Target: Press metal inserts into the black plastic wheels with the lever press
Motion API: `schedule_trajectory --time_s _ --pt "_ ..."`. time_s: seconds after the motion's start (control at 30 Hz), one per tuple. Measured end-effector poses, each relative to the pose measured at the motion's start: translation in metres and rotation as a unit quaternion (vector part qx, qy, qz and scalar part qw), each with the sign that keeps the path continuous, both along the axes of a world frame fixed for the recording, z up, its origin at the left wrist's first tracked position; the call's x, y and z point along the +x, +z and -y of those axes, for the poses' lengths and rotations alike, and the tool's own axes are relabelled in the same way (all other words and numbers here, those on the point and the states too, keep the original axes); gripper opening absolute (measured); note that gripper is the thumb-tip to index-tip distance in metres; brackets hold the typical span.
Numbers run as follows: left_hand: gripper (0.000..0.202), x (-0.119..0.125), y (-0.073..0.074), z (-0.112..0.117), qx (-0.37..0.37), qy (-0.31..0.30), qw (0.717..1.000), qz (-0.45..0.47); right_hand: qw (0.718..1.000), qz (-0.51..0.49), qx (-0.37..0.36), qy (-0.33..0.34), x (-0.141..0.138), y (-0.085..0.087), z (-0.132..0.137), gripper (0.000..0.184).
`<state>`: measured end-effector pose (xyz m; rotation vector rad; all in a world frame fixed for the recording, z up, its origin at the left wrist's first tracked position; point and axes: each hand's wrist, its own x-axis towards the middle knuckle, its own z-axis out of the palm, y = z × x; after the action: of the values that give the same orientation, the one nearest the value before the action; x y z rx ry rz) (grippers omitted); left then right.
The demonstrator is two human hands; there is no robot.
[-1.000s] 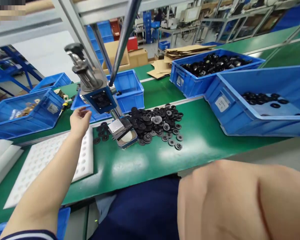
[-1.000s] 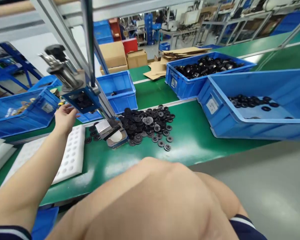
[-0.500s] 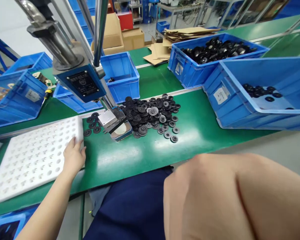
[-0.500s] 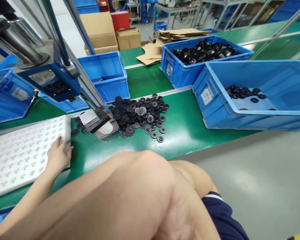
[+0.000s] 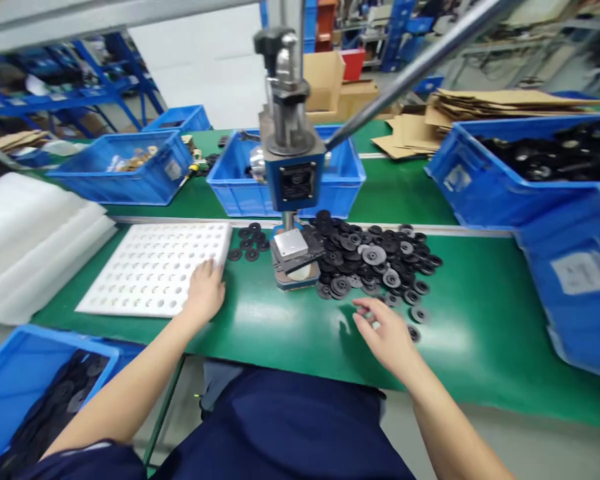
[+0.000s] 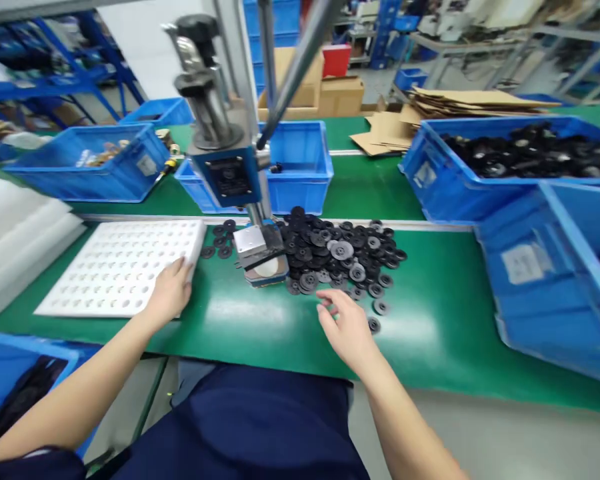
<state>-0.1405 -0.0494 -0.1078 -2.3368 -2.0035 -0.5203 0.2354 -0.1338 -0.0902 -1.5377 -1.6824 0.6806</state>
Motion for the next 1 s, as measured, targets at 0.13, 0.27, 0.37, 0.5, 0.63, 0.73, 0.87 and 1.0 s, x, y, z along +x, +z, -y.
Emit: schedule_trajectory --time_s 0.13,0.27,0.37,0.5,0.63,0.73,0.87,1.0 --pt "0.053 0.028 -0.002 -0.008 -0.011 -0.024 1.000 0.001 0.994 0.088 0.070 -0.006 -0.001 -0.070 0.002 0.027" --pt "0.062 0.053 -0.020 -0.025 -0.064 -0.022 0.998 -0.003 0.971 0.192 0.140 -0.033 0.004 -0.100 0.006 0.032" --pt "0.067 0.060 -0.038 -0.032 -0.110 -0.018 0.994 -0.020 0.953 0.274 0.125 -0.040 0.002 -0.100 0.008 0.043" --pt "0.066 0.052 -0.045 -0.026 -0.076 -0.012 0.997 -0.026 0.938 0.338 0.075 -0.021 -0.006 -0.091 0.006 0.057" --pt "0.050 0.030 -0.034 -0.008 0.026 -0.044 0.998 0.023 0.936 0.340 0.086 0.011 -0.005 -0.093 0.002 0.061" --pt "0.040 0.005 -0.033 0.000 0.086 -0.042 0.993 0.070 0.940 0.321 0.115 0.001 0.000 -0.100 0.000 0.064" --pt "0.038 -0.038 -0.037 -0.005 0.096 0.088 0.987 0.091 0.932 0.342 0.121 -0.017 0.000 -0.106 -0.001 0.065" --pt "0.046 -0.067 -0.028 -0.030 0.045 0.239 0.968 0.059 0.924 0.363 0.119 0.011 -0.001 -0.109 -0.004 0.064"
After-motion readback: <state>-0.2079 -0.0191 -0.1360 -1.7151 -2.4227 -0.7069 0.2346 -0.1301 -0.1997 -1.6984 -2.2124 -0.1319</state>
